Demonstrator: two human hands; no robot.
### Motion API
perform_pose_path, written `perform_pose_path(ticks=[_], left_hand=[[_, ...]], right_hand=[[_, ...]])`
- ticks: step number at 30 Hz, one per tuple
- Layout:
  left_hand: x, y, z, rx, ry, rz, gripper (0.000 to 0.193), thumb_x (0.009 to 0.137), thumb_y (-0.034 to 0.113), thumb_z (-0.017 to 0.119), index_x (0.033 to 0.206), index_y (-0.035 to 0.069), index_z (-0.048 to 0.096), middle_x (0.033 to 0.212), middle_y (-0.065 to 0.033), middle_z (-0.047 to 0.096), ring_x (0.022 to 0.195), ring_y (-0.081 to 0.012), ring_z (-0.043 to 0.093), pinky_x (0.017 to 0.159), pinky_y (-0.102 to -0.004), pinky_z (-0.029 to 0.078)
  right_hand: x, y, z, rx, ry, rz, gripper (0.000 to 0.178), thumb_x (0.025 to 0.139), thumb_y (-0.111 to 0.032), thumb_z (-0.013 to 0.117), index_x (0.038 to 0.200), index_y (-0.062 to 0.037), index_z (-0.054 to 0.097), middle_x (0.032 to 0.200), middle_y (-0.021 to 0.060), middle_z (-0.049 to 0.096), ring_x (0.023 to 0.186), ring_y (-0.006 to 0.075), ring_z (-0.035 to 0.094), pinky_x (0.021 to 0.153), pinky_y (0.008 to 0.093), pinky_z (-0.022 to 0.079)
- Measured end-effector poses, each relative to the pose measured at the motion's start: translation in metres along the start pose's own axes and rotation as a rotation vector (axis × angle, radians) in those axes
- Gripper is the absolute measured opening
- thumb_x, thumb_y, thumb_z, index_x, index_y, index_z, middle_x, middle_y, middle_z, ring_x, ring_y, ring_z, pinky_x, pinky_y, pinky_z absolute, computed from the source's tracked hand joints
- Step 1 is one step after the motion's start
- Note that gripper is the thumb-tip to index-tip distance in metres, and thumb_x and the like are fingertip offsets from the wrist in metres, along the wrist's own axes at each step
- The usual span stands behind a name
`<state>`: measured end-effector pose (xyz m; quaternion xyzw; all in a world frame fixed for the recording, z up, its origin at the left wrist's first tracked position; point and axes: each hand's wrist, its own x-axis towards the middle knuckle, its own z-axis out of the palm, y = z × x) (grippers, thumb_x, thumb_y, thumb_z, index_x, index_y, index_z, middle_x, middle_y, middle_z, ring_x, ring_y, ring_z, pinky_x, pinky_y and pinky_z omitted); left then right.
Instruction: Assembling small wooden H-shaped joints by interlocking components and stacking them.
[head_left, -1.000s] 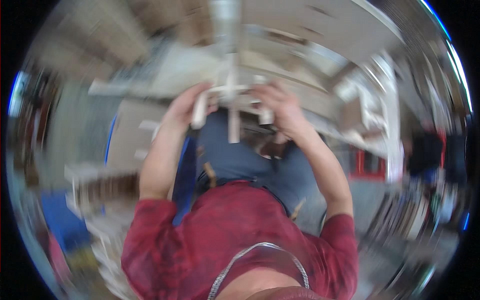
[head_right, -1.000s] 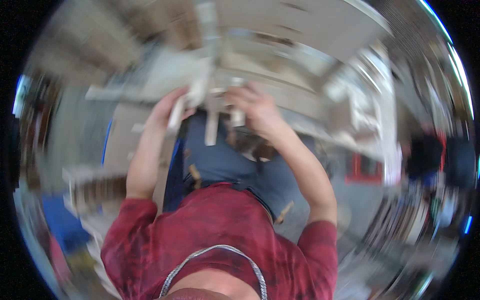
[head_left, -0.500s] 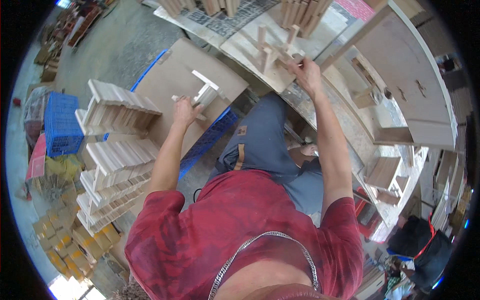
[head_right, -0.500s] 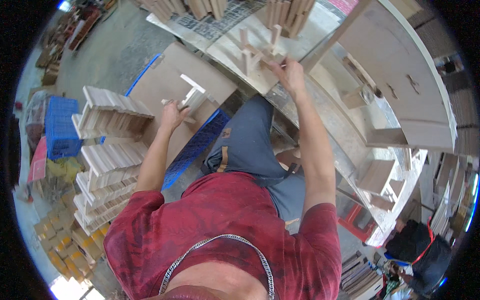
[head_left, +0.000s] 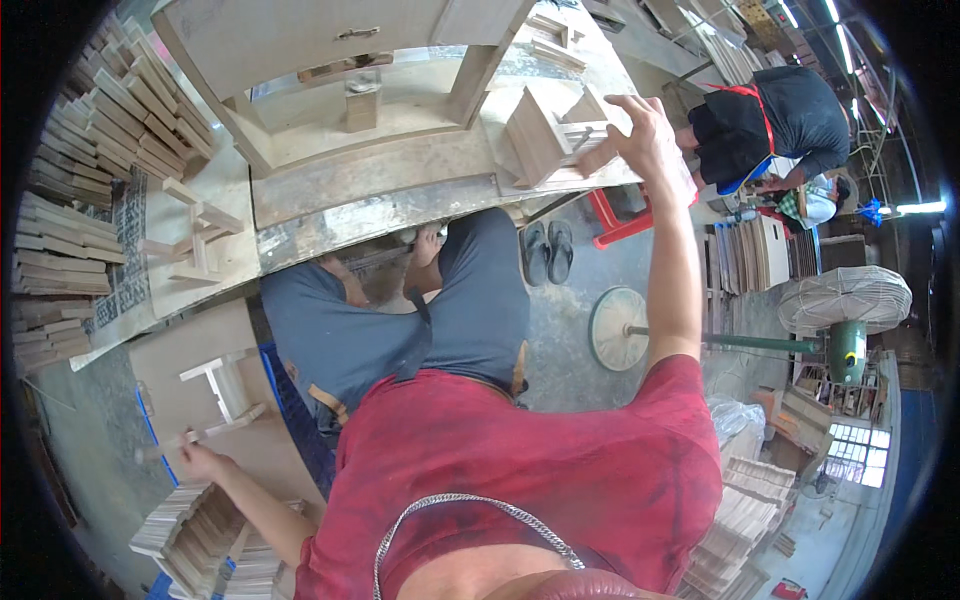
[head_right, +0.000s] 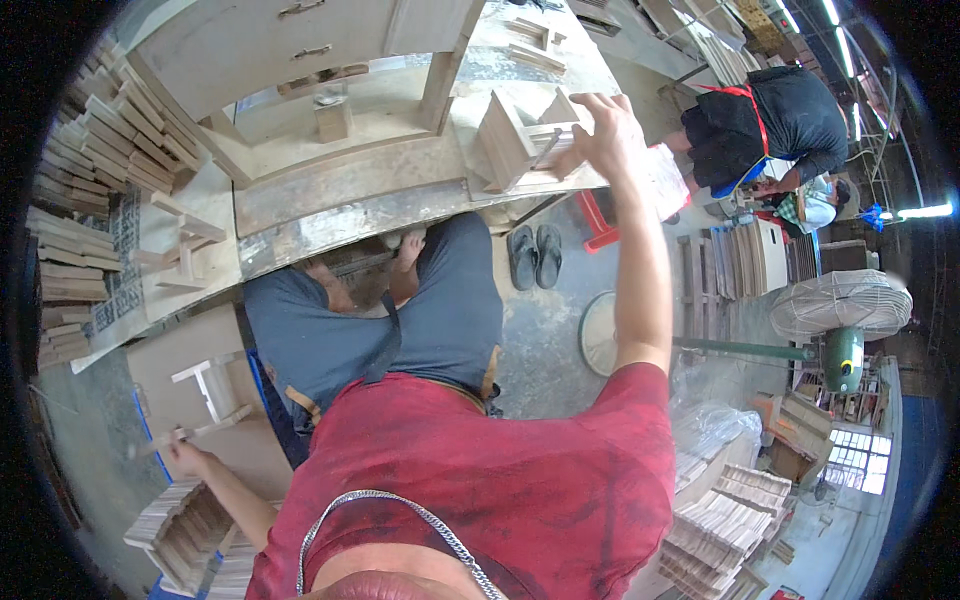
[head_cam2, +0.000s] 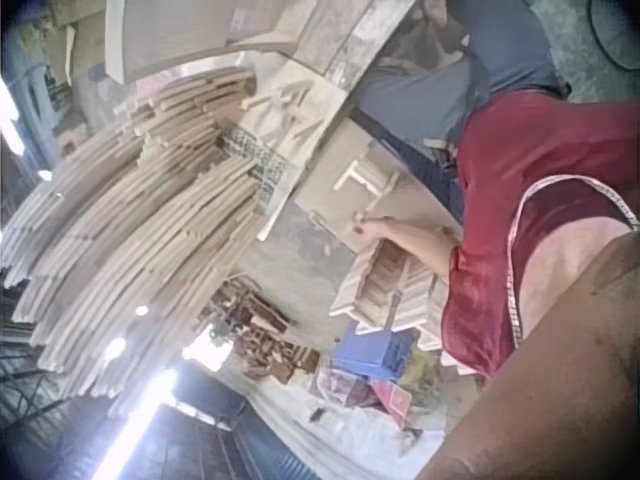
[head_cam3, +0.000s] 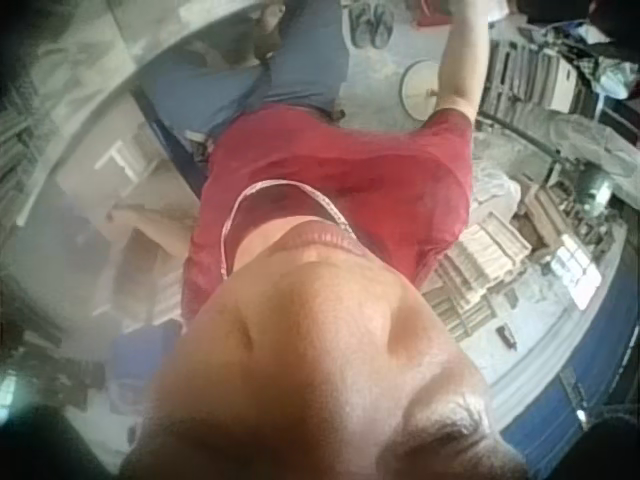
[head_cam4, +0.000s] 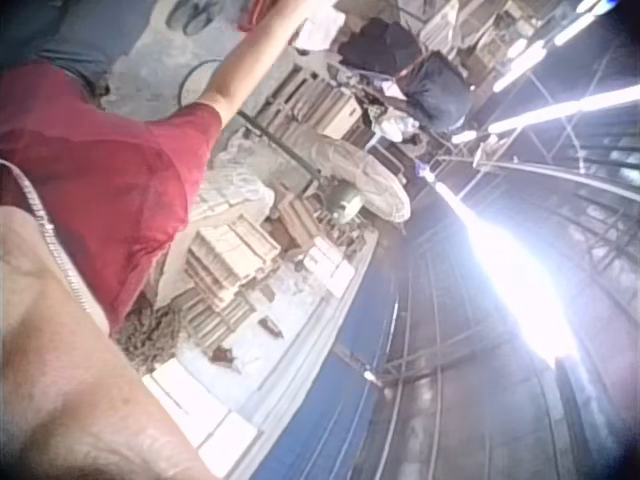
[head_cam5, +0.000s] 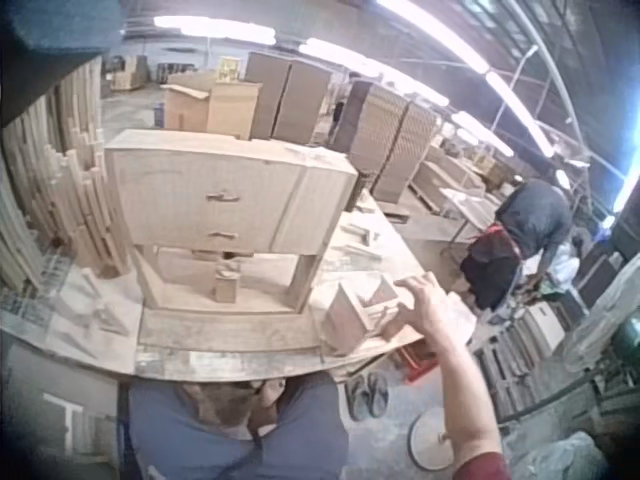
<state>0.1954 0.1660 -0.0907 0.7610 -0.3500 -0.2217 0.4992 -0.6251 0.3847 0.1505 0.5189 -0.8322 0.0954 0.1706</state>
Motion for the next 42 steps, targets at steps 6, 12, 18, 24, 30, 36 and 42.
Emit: perform_pose_path(ticks=[6, 12, 18, 24, 30, 36, 42], left_hand=[[-0.072, 0.133, 0.008, -0.288, -0.222, 0.255, 0.028, 0.105, 0.018, 0.061, 0.122, -0.003, 0.067, 0.123, -0.0108, 0.070, 0.106, -0.0176, 0.066, 0.094, -0.0328, 0.054], [-0.182, 0.215, 0.045, -0.372, -0.669, 0.566, 0.020, 0.100, 0.008, 0.064, 0.118, 0.000, 0.069, 0.118, -0.0075, 0.071, 0.116, -0.0167, 0.061, 0.105, -0.0328, 0.044], [-0.290, 0.272, 0.069, -0.172, -1.129, 1.256, 0.028, 0.072, 0.012, 0.087, 0.095, 0.002, 0.074, 0.087, -0.0102, 0.071, 0.086, -0.0250, 0.070, 0.110, -0.0522, 0.045], [-0.311, 0.243, 0.118, -0.257, -1.304, 1.182, 0.030, 0.079, 0.019, 0.085, 0.101, 0.001, 0.075, 0.086, -0.0140, 0.069, 0.084, -0.0310, 0.068, 0.089, -0.0411, 0.053], [-0.287, 0.242, 0.133, -0.092, -1.538, 0.721, 0.025, 0.089, 0.022, 0.079, 0.105, 0.004, 0.078, 0.082, -0.0102, 0.071, 0.079, -0.0175, 0.067, 0.070, -0.0315, 0.051], [-0.266, 0.237, 0.147, -0.017, -1.783, 0.427, 0.028, 0.095, 0.031, 0.075, 0.105, 0.005, 0.079, 0.074, -0.0015, 0.072, 0.067, -0.0057, 0.061, 0.061, -0.0250, 0.049], [-0.251, 0.220, 0.175, -0.047, -1.860, 0.197, 0.029, 0.097, 0.029, 0.073, 0.101, 0.001, 0.078, 0.076, -0.0012, 0.072, 0.066, -0.0054, 0.060, 0.059, -0.0235, 0.045]], right_hand=[[-0.003, 0.067, 0.050, -0.003, -0.287, -0.112, 0.045, 0.069, -0.013, 0.081, 0.112, -0.0042, 0.072, 0.129, 0.0101, 0.067, 0.115, 0.0368, 0.058, 0.103, 0.0452, 0.048], [-0.025, 0.032, 0.007, 0.070, -0.083, -0.140, 0.028, 0.067, -0.014, 0.083, 0.093, -0.0055, 0.077, 0.124, 0.0113, 0.066, 0.117, 0.0324, 0.057, 0.100, 0.0421, 0.050], [-0.085, -0.125, -0.010, 0.668, -0.487, 0.068, 0.034, 0.072, -0.021, 0.090, 0.096, -0.0030, 0.076, 0.114, 0.0145, 0.066, 0.101, 0.0283, 0.066, 0.088, 0.0401, 0.054], [-0.121, -0.215, 0.031, 1.345, -0.497, 0.061, 0.044, 0.076, -0.027, 0.091, 0.101, 0.0034, 0.073, 0.084, 0.0085, 0.074, 0.074, 0.0142, 0.067, 0.070, 0.0307, 0.055], [-0.121, -0.223, 0.064, 1.240, -0.564, 0.049, 0.038, 0.076, -0.026, 0.092, 0.099, 0.0000, 0.076, 0.083, 0.0070, 0.074, 0.068, 0.0119, 0.062, 0.063, 0.0295, 0.050], [-0.109, -0.238, 0.059, 1.317, -0.763, 0.056, 0.031, 0.077, -0.020, 0.090, 0.098, -0.0004, 0.078, 0.078, 0.0032, 0.071, 0.067, 0.0081, 0.060, 0.062, 0.0278, 0.049], [-0.093, -0.252, 0.057, 1.429, -0.818, 0.141, 0.017, 0.081, -0.011, 0.085, 0.088, 0.0000, 0.074, 0.074, -0.0006, 0.068, 0.065, 0.0063, 0.058, 0.060, 0.0250, 0.046]])
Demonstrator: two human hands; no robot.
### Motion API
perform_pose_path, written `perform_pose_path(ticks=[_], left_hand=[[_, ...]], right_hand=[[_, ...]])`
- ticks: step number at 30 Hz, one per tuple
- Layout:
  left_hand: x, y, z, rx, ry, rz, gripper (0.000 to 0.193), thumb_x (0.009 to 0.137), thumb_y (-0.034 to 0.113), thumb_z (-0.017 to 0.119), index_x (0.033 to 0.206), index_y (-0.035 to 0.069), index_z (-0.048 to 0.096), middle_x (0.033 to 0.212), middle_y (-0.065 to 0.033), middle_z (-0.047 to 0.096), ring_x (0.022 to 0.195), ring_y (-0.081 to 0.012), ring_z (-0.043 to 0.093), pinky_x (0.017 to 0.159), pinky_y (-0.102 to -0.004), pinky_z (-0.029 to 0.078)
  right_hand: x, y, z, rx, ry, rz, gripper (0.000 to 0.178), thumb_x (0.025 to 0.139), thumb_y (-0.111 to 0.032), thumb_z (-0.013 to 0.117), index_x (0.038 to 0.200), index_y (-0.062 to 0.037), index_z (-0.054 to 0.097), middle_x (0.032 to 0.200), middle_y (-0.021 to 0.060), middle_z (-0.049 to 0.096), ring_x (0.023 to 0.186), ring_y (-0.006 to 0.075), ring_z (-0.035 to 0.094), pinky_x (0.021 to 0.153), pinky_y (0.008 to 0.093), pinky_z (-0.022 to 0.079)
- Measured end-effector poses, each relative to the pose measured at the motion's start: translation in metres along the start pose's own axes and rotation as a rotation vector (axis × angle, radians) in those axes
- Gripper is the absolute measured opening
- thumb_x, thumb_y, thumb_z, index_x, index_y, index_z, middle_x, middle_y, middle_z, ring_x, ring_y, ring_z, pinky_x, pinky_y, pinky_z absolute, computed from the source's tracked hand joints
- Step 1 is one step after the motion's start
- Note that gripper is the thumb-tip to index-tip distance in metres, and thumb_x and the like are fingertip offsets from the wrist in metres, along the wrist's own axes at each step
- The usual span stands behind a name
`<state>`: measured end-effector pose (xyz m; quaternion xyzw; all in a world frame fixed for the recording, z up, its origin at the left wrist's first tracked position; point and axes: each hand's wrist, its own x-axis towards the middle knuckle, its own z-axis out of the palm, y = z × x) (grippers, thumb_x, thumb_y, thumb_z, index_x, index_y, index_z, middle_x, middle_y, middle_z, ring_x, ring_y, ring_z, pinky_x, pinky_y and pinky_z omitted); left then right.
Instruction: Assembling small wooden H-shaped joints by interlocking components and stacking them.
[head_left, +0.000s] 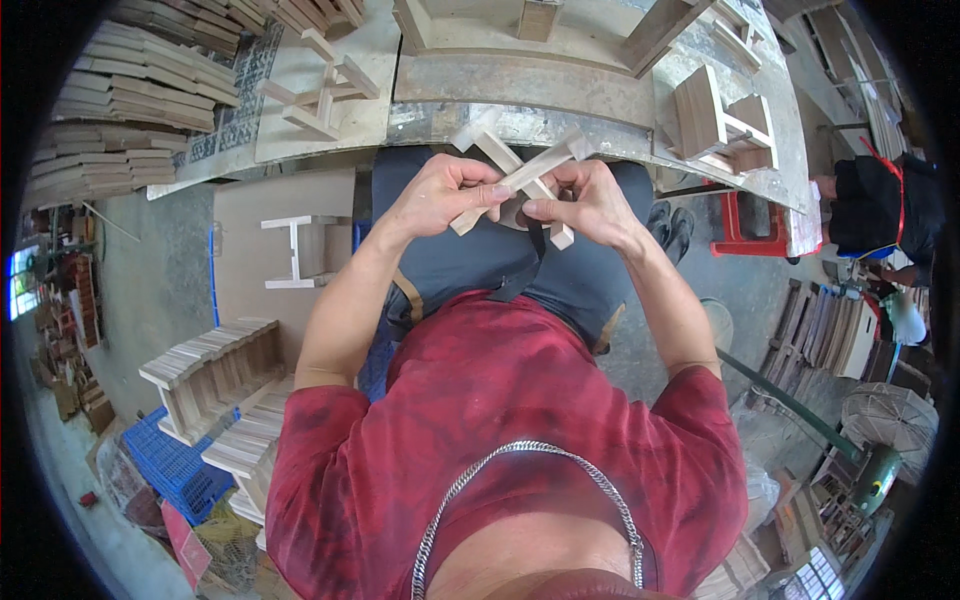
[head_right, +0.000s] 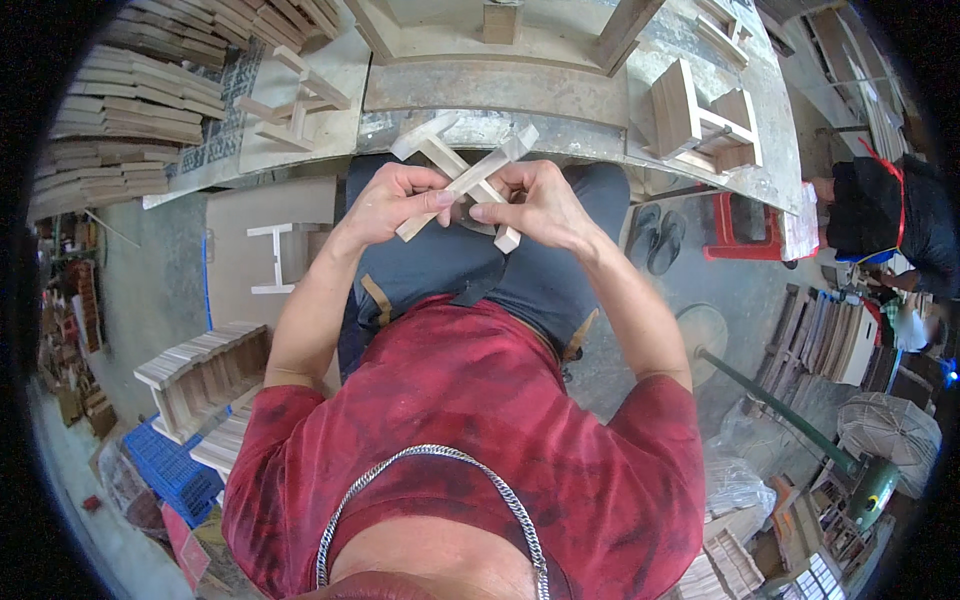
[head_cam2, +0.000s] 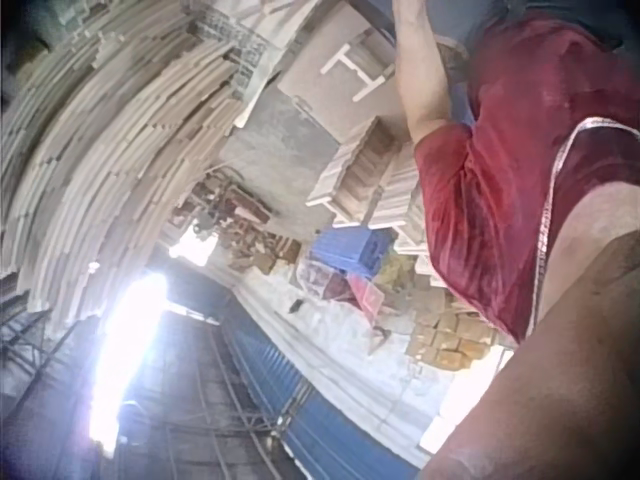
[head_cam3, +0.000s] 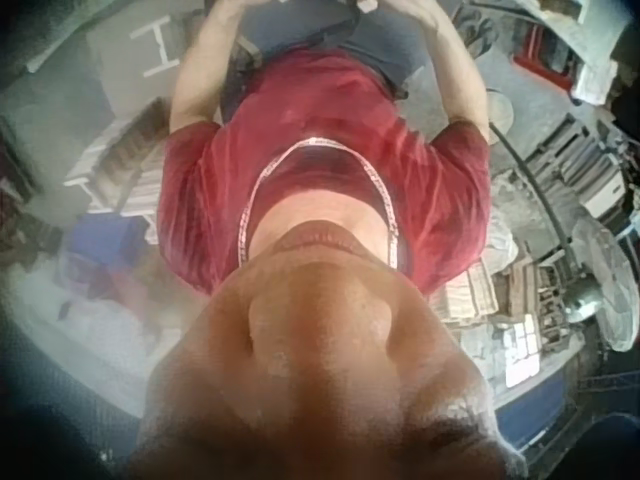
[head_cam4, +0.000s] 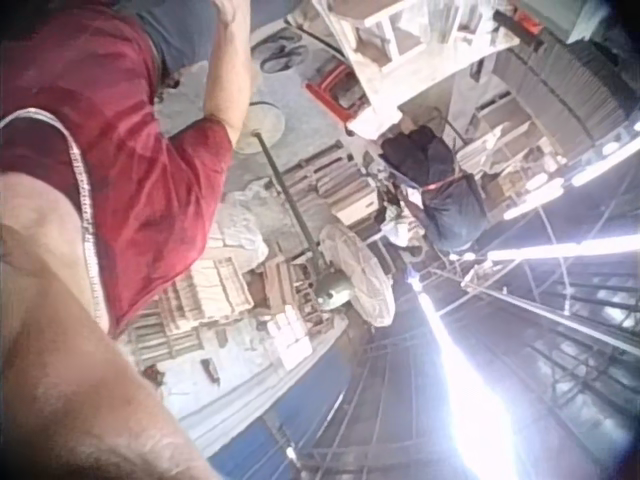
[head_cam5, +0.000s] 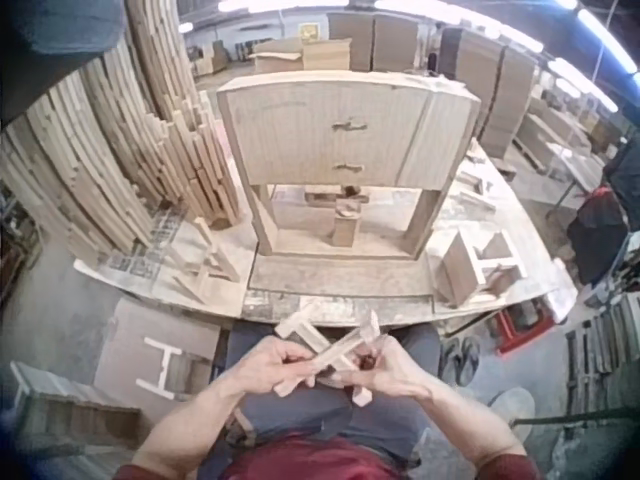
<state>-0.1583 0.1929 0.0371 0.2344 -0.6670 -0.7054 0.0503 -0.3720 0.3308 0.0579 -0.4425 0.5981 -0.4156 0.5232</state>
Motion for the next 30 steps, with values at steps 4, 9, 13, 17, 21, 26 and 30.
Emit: perform_pose_path(ticks=[4, 9, 13, 17, 21, 26, 30], left_hand=[[0.009, -0.023, -0.001, -0.305, -0.020, 0.036, 0.029, 0.097, 0.028, 0.072, 0.102, 0.000, 0.077, 0.079, -0.0025, 0.073, 0.069, -0.0059, 0.062, 0.064, -0.0224, 0.046], [0.017, -0.016, -0.009, -0.246, 0.013, 0.071, 0.030, 0.099, 0.029, 0.071, 0.104, 0.000, 0.077, 0.081, -0.0032, 0.073, 0.073, -0.0070, 0.064, 0.065, -0.0227, 0.047], [0.029, 0.004, -0.023, -0.167, -0.037, 0.038, 0.031, 0.099, 0.030, 0.069, 0.104, 0.000, 0.077, 0.081, -0.0033, 0.073, 0.072, -0.0072, 0.064, 0.062, -0.0241, 0.048], [0.025, 0.028, -0.007, -0.210, 0.143, 0.128, 0.034, 0.096, 0.033, 0.073, 0.101, -0.001, 0.076, 0.079, -0.0031, 0.074, 0.070, -0.0117, 0.067, 0.062, -0.0275, 0.051], [0.027, 0.031, 0.003, 0.484, 0.464, 0.413, 0.028, 0.089, 0.026, 0.079, 0.101, 0.001, 0.074, 0.071, -0.0076, 0.071, 0.067, -0.0146, 0.068, 0.062, -0.0317, 0.052], [0.072, 0.048, -0.015, 0.418, 0.530, 0.320, 0.029, 0.087, 0.026, 0.080, 0.092, -0.002, 0.071, 0.065, -0.0126, 0.066, 0.059, -0.0219, 0.065, 0.058, -0.0364, 0.050], [0.107, 0.055, -0.031, 0.591, 0.631, 0.446, 0.039, 0.085, 0.034, 0.082, 0.085, -0.003, 0.070, 0.067, -0.0173, 0.067, 0.060, -0.0298, 0.066, 0.061, -0.0410, 0.051]], right_hand=[[0.017, 0.019, -0.003, 0.167, -0.033, 0.054, 0.013, 0.082, -0.007, 0.082, 0.083, -0.0017, 0.070, 0.073, 0.0002, 0.067, 0.065, 0.0061, 0.061, 0.057, 0.0232, 0.046], [0.024, 0.020, -0.003, 0.225, -0.021, 0.091, 0.014, 0.084, -0.005, 0.080, 0.081, -0.0034, 0.066, 0.074, 0.0004, 0.067, 0.065, 0.0067, 0.064, 0.057, 0.0232, 0.050], [0.034, 0.017, -0.011, 0.288, -0.032, -0.020, 0.015, 0.084, -0.006, 0.081, 0.081, -0.0043, 0.066, 0.074, -0.0008, 0.066, 0.064, 0.0065, 0.063, 0.056, 0.0228, 0.048], [0.036, 0.005, -0.021, 0.373, -0.013, -0.067, 0.014, 0.087, -0.012, 0.079, 0.085, -0.0038, 0.069, 0.073, -0.0006, 0.065, 0.066, 0.0079, 0.063, 0.058, 0.0221, 0.047], [0.051, 0.008, -0.033, 0.491, -0.026, -0.056, 0.023, 0.095, -0.025, 0.072, 0.095, -0.0023, 0.071, 0.081, 0.0037, 0.069, 0.069, 0.0104, 0.064, 0.063, 0.0236, 0.049], [0.057, 0.002, -0.054, -0.199, 0.261, -0.320, 0.041, 0.092, -0.031, 0.074, 0.113, 0.0040, 0.071, 0.107, 0.0142, 0.074, 0.109, 0.0247, 0.066, 0.094, 0.0393, 0.051], [0.078, -0.013, -0.060, -0.619, 0.593, -0.279, 0.035, 0.085, -0.031, 0.079, 0.091, 0.0022, 0.074, 0.089, 0.0218, 0.074, 0.086, 0.0326, 0.071, 0.080, 0.0410, 0.054]])
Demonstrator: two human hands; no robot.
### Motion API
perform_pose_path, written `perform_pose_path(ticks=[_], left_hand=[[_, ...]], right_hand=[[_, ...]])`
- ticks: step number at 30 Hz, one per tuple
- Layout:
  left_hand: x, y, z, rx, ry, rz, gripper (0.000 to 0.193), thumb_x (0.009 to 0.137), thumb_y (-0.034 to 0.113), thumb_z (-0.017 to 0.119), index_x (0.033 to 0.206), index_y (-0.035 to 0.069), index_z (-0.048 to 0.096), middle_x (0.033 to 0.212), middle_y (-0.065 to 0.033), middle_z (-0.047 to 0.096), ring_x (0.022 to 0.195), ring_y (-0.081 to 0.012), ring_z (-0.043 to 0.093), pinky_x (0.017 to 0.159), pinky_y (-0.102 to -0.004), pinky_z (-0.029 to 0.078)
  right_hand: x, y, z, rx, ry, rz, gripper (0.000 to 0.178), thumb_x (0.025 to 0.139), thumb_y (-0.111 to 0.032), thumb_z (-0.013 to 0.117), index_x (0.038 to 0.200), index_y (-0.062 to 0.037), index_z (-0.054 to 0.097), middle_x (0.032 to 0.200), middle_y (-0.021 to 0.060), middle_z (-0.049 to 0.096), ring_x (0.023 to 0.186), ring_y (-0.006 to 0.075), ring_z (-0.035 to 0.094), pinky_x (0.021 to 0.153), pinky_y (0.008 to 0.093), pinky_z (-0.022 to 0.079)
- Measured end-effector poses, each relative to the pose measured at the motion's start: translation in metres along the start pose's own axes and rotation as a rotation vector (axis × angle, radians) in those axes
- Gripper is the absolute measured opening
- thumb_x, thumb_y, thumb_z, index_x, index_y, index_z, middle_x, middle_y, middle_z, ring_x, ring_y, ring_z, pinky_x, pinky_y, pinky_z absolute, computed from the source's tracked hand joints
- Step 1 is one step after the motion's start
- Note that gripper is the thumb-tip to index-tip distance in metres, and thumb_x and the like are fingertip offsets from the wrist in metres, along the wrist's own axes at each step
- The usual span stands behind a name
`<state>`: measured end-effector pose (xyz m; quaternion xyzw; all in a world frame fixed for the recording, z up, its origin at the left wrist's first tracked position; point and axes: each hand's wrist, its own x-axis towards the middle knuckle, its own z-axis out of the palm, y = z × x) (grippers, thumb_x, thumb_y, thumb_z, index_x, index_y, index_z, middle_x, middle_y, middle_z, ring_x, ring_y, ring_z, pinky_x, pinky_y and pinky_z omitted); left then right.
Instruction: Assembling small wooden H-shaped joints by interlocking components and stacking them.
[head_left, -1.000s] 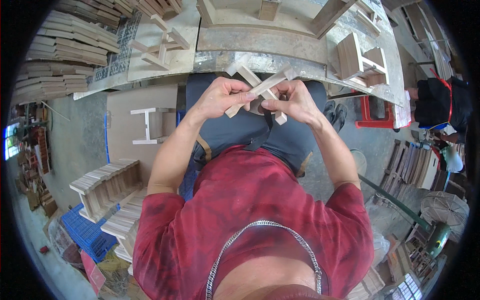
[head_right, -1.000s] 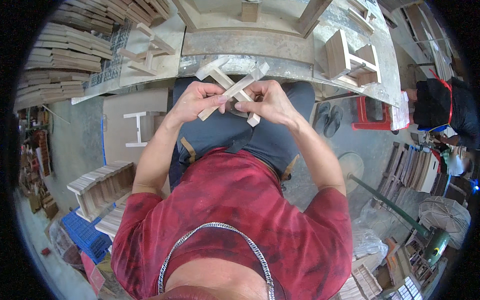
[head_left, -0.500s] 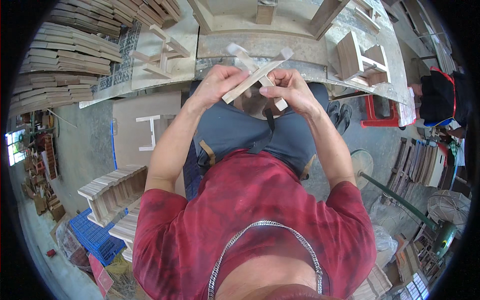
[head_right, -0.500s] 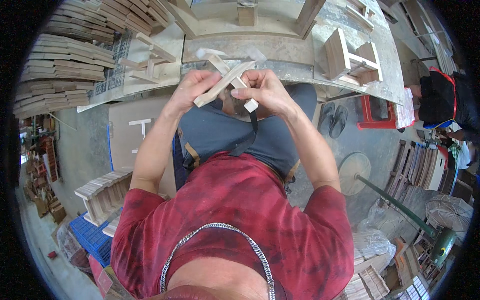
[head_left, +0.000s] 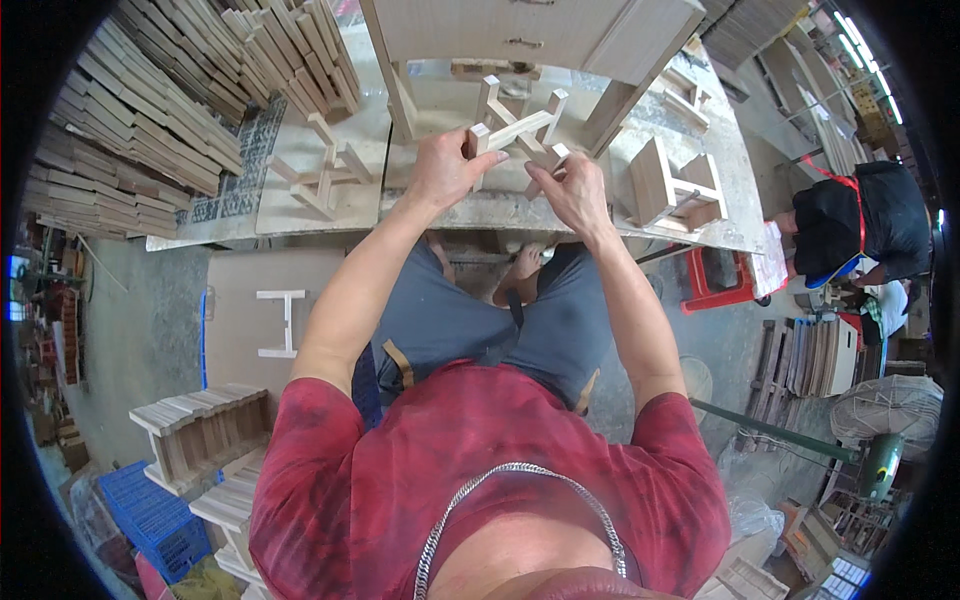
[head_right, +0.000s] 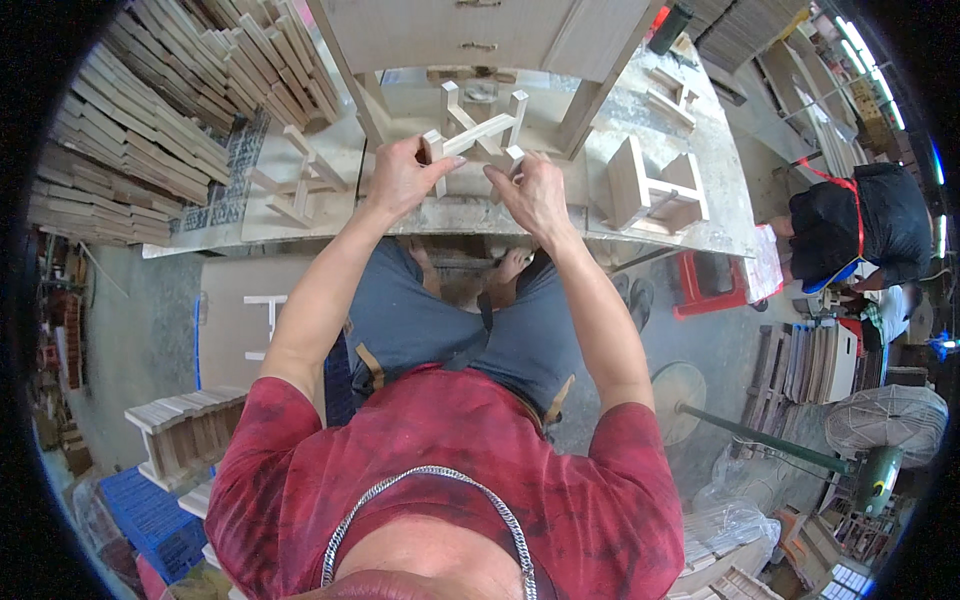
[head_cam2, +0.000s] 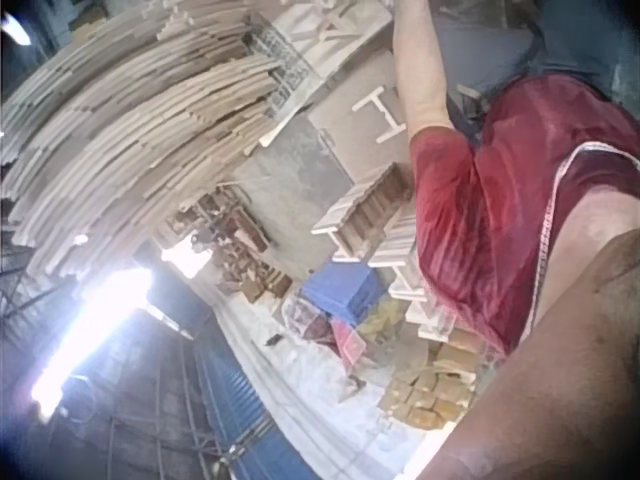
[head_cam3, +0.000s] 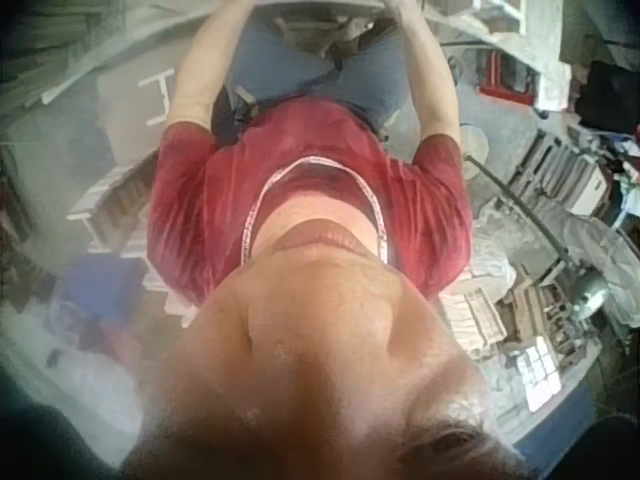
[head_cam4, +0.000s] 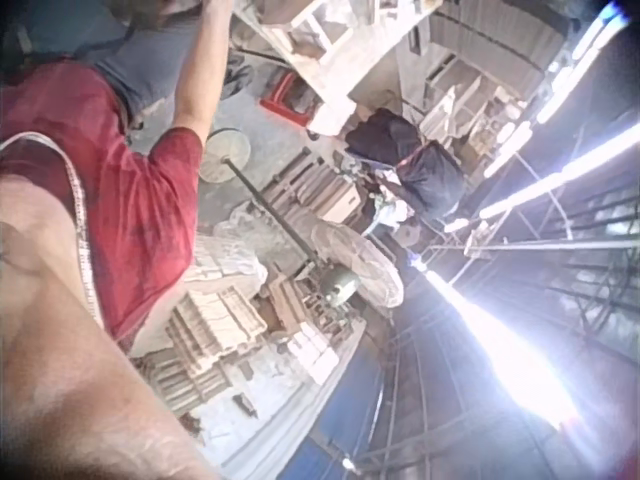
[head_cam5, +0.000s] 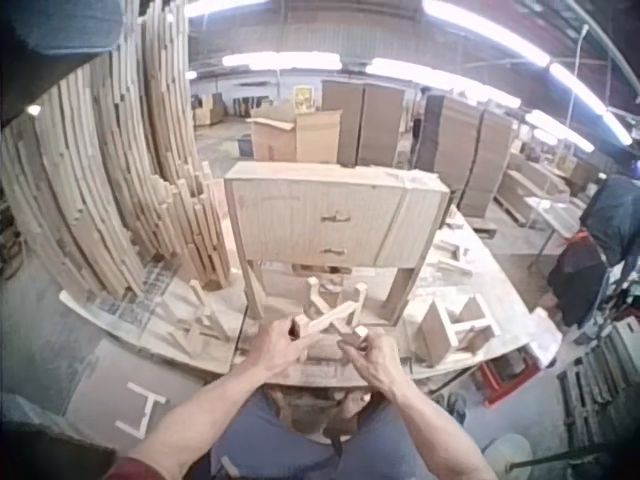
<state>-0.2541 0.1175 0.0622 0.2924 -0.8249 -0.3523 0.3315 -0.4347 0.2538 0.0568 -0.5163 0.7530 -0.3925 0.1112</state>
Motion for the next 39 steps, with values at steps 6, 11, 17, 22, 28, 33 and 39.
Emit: perform_pose_path(ticks=[6, 11, 17, 22, 28, 33, 39], left_hand=[[0.049, -0.023, 0.016, 0.108, 0.065, 0.070, 0.039, 0.086, 0.035, 0.080, 0.084, -0.003, 0.071, 0.069, -0.0201, 0.067, 0.062, -0.0300, 0.067, 0.061, -0.0429, 0.050], [0.084, -0.038, 0.021, 0.144, 0.059, 0.038, 0.038, 0.086, 0.035, 0.077, 0.087, -0.003, 0.071, 0.079, -0.0261, 0.069, 0.079, -0.0433, 0.070, 0.071, -0.0502, 0.054], [0.093, -0.031, 0.027, 0.194, -0.028, -0.006, 0.044, 0.088, 0.041, 0.074, 0.086, -0.003, 0.072, 0.079, -0.0265, 0.069, 0.077, -0.0440, 0.070, 0.068, -0.0499, 0.053], [0.084, -0.055, 0.022, 0.168, 0.032, 0.026, 0.042, 0.086, 0.037, 0.077, 0.082, -0.004, 0.071, 0.072, -0.0248, 0.067, 0.068, -0.0399, 0.067, 0.064, -0.0478, 0.051], [0.090, -0.056, 0.027, 0.166, 0.054, 0.109, 0.038, 0.086, 0.035, 0.077, 0.090, -0.003, 0.073, 0.082, -0.0254, 0.070, 0.080, -0.0419, 0.070, 0.071, -0.0485, 0.053], [0.098, -0.028, 0.033, 0.120, 0.037, 0.045, 0.040, 0.082, 0.038, 0.080, 0.085, -0.001, 0.071, 0.078, -0.0220, 0.071, 0.075, -0.0363, 0.071, 0.070, -0.0455, 0.053], [0.009, -0.042, -0.033, 0.056, -0.009, -0.018, 0.040, 0.081, 0.038, 0.080, 0.088, -0.001, 0.073, 0.074, -0.0191, 0.070, 0.072, -0.0309, 0.071, 0.071, -0.0438, 0.054]], right_hand=[[0.046, 0.004, 0.007, -0.019, 0.149, -0.017, 0.037, 0.083, -0.034, 0.080, 0.085, 0.0027, 0.072, 0.072, 0.0187, 0.072, 0.071, 0.0333, 0.072, 0.072, 0.0407, 0.056], [0.098, 0.030, 0.018, -0.175, 0.126, -0.013, 0.043, 0.082, -0.039, 0.080, 0.084, 0.0029, 0.072, 0.075, 0.0208, 0.072, 0.074, 0.0366, 0.072, 0.073, 0.0443, 0.056], [0.096, 0.018, -0.007, -0.165, 0.013, 0.160, 0.044, 0.080, -0.041, 0.081, 0.081, 0.0020, 0.074, 0.079, 0.0231, 0.071, 0.080, 0.0389, 0.071, 0.075, 0.0473, 0.056], [0.098, 0.024, 0.023, -0.140, 0.041, 0.115, 0.040, 0.080, -0.040, 0.081, 0.082, -0.0011, 0.075, 0.085, 0.0231, 0.072, 0.086, 0.0399, 0.071, 0.081, 0.0487, 0.057], [0.098, 0.024, 0.020, -0.175, 0.048, 0.102, 0.038, 0.080, -0.039, 0.081, 0.086, -0.0010, 0.076, 0.095, 0.0232, 0.074, 0.093, 0.0369, 0.072, 0.084, 0.0469, 0.057], [0.099, 0.034, -0.007, -0.063, 0.011, 0.079, 0.036, 0.083, -0.034, 0.083, 0.083, 0.0013, 0.078, 0.068, 0.0092, 0.072, 0.061, 0.0154, 0.068, 0.059, 0.0339, 0.056], [0.013, -0.037, -0.019, 0.047, -0.340, -0.021, 0.039, 0.090, -0.031, 0.075, 0.109, 0.0035, 0.073, 0.091, 0.0191, 0.074, 0.076, 0.0297, 0.073, 0.076, 0.0387, 0.057]])
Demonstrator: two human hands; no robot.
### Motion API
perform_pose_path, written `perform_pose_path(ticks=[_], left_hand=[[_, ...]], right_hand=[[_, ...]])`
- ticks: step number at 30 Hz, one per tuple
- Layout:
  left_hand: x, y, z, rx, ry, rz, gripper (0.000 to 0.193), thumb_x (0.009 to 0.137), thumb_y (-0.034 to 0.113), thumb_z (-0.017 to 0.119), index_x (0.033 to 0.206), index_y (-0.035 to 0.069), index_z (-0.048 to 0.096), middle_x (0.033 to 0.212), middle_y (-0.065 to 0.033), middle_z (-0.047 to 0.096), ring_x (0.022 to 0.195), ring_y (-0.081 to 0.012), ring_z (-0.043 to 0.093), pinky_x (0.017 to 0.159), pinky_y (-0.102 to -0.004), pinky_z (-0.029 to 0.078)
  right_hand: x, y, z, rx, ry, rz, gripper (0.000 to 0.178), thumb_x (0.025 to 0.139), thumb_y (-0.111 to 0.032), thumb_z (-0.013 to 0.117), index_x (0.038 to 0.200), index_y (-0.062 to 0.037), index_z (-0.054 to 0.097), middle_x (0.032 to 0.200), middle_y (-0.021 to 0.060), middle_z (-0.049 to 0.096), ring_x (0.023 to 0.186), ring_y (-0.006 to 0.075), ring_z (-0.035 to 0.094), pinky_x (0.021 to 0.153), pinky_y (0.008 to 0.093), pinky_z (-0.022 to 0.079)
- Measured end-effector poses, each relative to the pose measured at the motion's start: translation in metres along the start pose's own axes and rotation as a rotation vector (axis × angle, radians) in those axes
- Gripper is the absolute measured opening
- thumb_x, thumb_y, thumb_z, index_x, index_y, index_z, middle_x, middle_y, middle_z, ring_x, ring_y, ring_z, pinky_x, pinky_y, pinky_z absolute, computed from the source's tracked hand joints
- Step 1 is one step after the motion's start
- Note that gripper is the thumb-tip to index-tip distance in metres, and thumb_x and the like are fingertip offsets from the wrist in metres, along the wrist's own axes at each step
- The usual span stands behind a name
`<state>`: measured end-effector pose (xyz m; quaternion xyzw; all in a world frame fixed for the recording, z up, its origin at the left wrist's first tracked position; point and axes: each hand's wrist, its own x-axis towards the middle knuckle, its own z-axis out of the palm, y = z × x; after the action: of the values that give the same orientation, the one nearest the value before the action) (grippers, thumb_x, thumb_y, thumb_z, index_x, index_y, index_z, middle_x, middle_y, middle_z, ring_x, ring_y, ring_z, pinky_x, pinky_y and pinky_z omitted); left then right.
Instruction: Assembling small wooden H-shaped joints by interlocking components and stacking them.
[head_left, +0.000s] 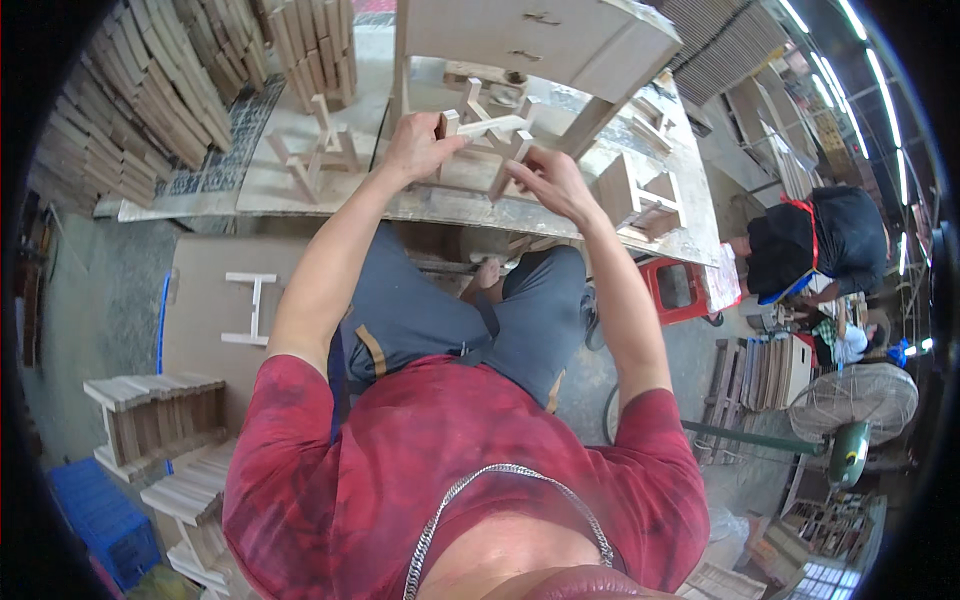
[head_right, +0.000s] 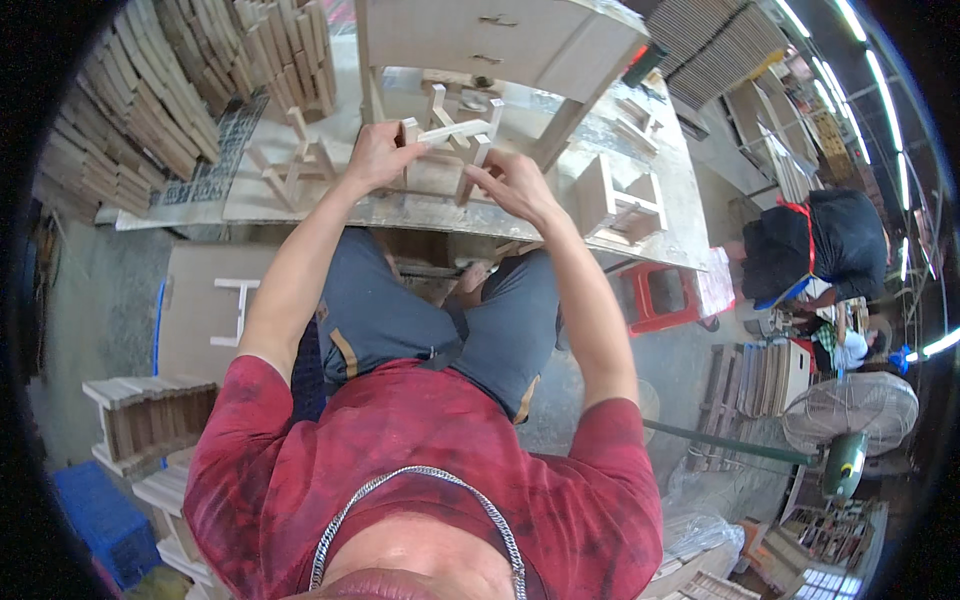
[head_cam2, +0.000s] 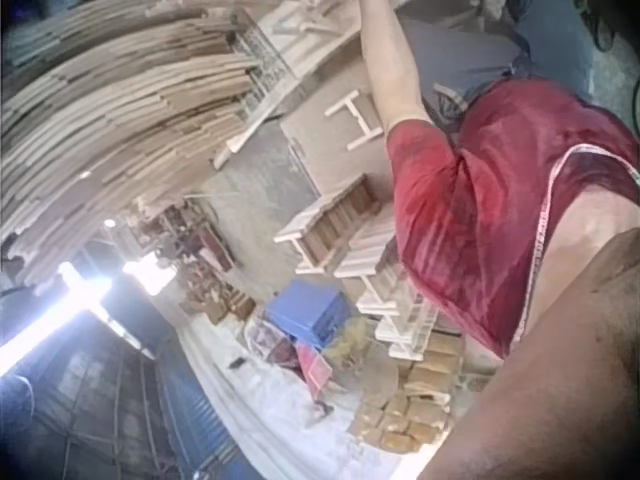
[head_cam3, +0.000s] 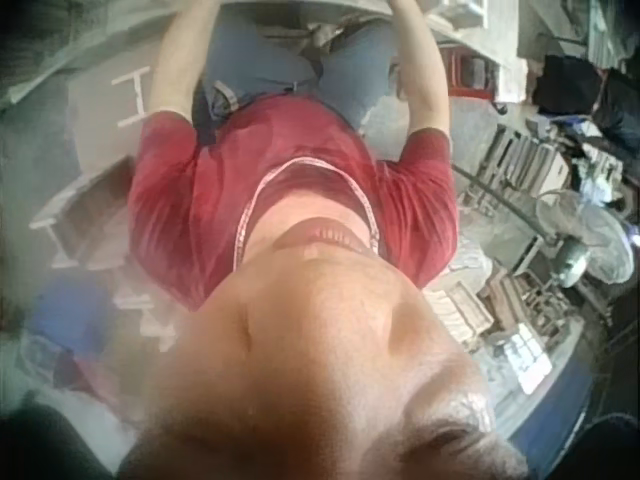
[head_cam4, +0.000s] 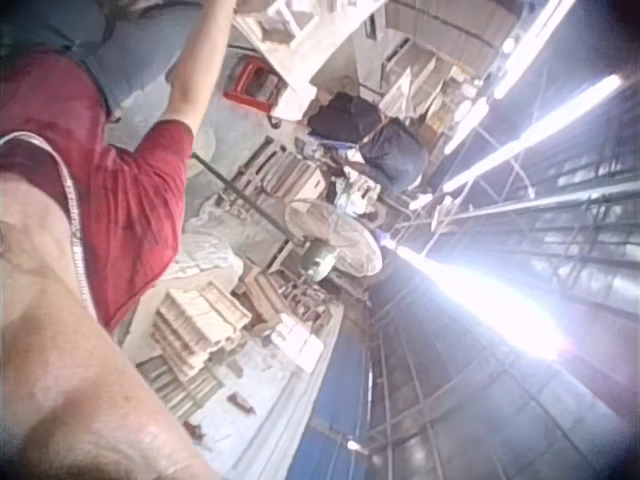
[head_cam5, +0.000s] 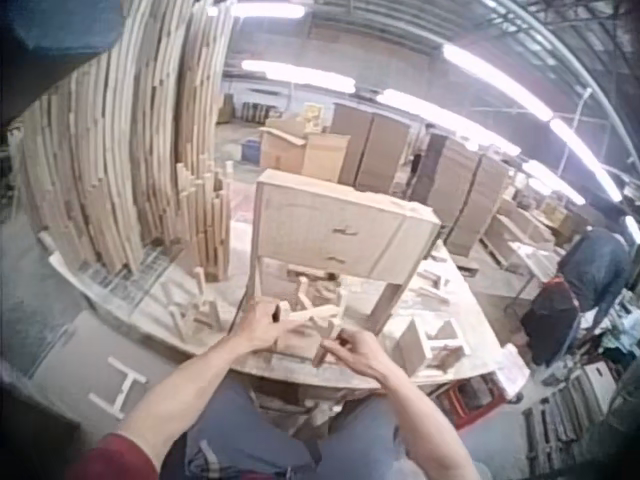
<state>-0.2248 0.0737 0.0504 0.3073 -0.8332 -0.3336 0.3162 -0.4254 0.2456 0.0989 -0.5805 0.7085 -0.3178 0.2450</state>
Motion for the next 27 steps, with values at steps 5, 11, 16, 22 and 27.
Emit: perform_pose_path(ticks=[5, 11, 16, 22, 27], left_hand=[[-0.063, 0.031, -0.078, -0.694, -0.279, -0.344, 0.030, 0.097, 0.027, 0.070, 0.100, -0.003, 0.068, 0.081, -0.0104, 0.072, 0.073, -0.0196, 0.073, 0.064, -0.0311, 0.060], [-0.115, -0.008, -0.111, -0.988, 0.057, -0.514, 0.035, 0.099, 0.031, 0.068, 0.109, -0.002, 0.066, 0.082, -0.0081, 0.070, 0.067, -0.0183, 0.070, 0.063, -0.0298, 0.058], [-0.135, -0.063, -0.105, 0.302, 0.670, -0.282, 0.045, 0.087, 0.031, 0.080, 0.110, -0.005, 0.066, 0.101, -0.0175, 0.073, 0.087, -0.0305, 0.072, 0.080, -0.0393, 0.057], [-0.120, -0.130, -0.107, 0.306, 0.319, -0.387, 0.026, 0.089, 0.016, 0.074, 0.097, -0.006, 0.062, 0.097, -0.0276, 0.068, 0.094, -0.0410, 0.070, 0.082, -0.0448, 0.054], [-0.127, -0.151, -0.113, -0.037, 0.278, -0.367, 0.039, 0.084, 0.020, 0.076, 0.109, -0.004, 0.059, 0.104, -0.0240, 0.068, 0.098, -0.0401, 0.068, 0.087, -0.0445, 0.054]], right_hand=[[-0.046, -0.030, -0.023, -0.519, 0.182, -0.633, 0.061, 0.077, -0.003, 0.074, 0.136, -0.0124, 0.063, 0.136, 0.0157, 0.057, 0.117, 0.0359, 0.058, 0.093, 0.0439, 0.055], [0.005, -0.068, 0.018, -0.402, 0.272, -1.043, 0.041, 0.078, -0.007, 0.079, 0.118, -0.0079, 0.072, 0.117, 0.0106, 0.070, 0.103, 0.0315, 0.066, 0.088, 0.0406, 0.056], [0.095, -0.095, 0.068, 0.190, 0.167, -0.782, 0.025, 0.091, -0.013, 0.075, 0.114, -0.0029, 0.072, 0.106, 0.0110, 0.074, 0.093, 0.0250, 0.069, 0.081, 0.0386, 0.055], [0.204, -0.108, 0.115, 0.112, -0.273, -0.520, 0.024, 0.100, -0.023, 0.068, 0.107, -0.0008, 0.073, 0.088, 0.0096, 0.075, 0.081, 0.0159, 0.066, 0.075, 0.0345, 0.052], [0.215, -0.070, 0.172, -0.063, -0.349, -0.357, 0.044, 0.099, -0.040, 0.066, 0.107, 0.0030, 0.071, 0.091, 0.0228, 0.072, 0.089, 0.0365, 0.069, 0.083, 0.0426, 0.052]])
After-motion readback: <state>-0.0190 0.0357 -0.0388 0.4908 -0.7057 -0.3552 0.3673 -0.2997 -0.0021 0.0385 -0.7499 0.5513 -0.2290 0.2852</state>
